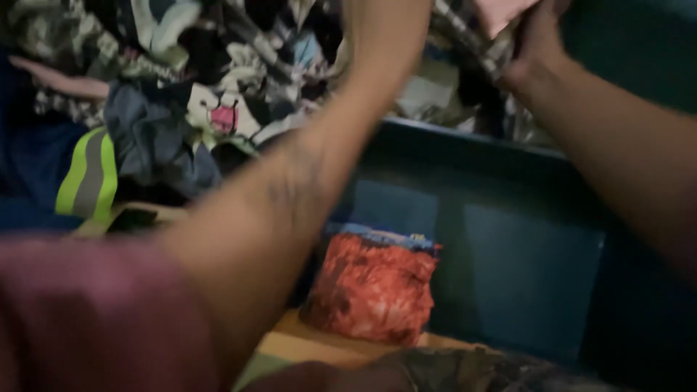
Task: Organizing a pile of laundry from a bed into a plastic storage bin by folding and stacking items.
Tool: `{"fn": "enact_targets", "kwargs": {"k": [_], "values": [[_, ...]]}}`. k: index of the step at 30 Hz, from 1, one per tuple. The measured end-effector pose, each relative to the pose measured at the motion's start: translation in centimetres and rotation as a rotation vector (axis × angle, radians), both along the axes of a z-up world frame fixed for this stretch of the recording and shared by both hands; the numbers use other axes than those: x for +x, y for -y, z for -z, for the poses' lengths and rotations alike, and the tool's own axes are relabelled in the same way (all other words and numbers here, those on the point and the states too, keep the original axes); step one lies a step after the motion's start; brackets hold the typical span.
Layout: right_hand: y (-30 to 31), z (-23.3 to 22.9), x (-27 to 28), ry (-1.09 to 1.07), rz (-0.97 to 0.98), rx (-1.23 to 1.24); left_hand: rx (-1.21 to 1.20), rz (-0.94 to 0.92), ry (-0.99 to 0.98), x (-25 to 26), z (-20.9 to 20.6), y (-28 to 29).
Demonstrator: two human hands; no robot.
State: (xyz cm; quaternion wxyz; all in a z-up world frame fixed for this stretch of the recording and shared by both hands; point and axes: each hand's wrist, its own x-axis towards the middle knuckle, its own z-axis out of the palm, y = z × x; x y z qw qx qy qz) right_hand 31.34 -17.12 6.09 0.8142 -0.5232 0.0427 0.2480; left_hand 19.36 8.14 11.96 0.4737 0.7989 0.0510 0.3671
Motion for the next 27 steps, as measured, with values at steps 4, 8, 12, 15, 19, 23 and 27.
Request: {"fn": "enact_targets", "kwargs": {"k": [4, 8, 12, 15, 19, 23, 27], "values": [[-3.8, 5.2, -0.7, -0.266, 0.033, 0.048, 0.030, -0.021, -0.335, -16.3, 7.7, 0.5], [-1.6, 5.5, -1.5, -0.378, 0.112, -0.227, -0.081, 0.125, -1.161, -28.0, 14.6, -0.4], [1.3, 3.5, -6.0, -0.408, 0.155, -0.369, -0.185, 0.170, -1.360, -32.7, 21.4, -0.9], [1.7, 1.3, -18.4, 0.674, 0.360, -0.462, -0.242, 0.169, -1.527, -35.4, 26.3, -2.3], [0.9, 1.8, -34.4, 0.643, 0.173, -1.136, -0.319, 0.163, -1.521, -35.0, 26.2, -2.3], [0.2, 6.0, -39.1, 0.008, -0.081, -0.957, -0.307, 0.085, -1.628, -32.1, 22.7, -1.9], [0.1, 6.8, -38.4, -0.424, -0.155, -0.763, -0.353, 0.155, -1.722, -31.4, 18.5, -2.0]]}}
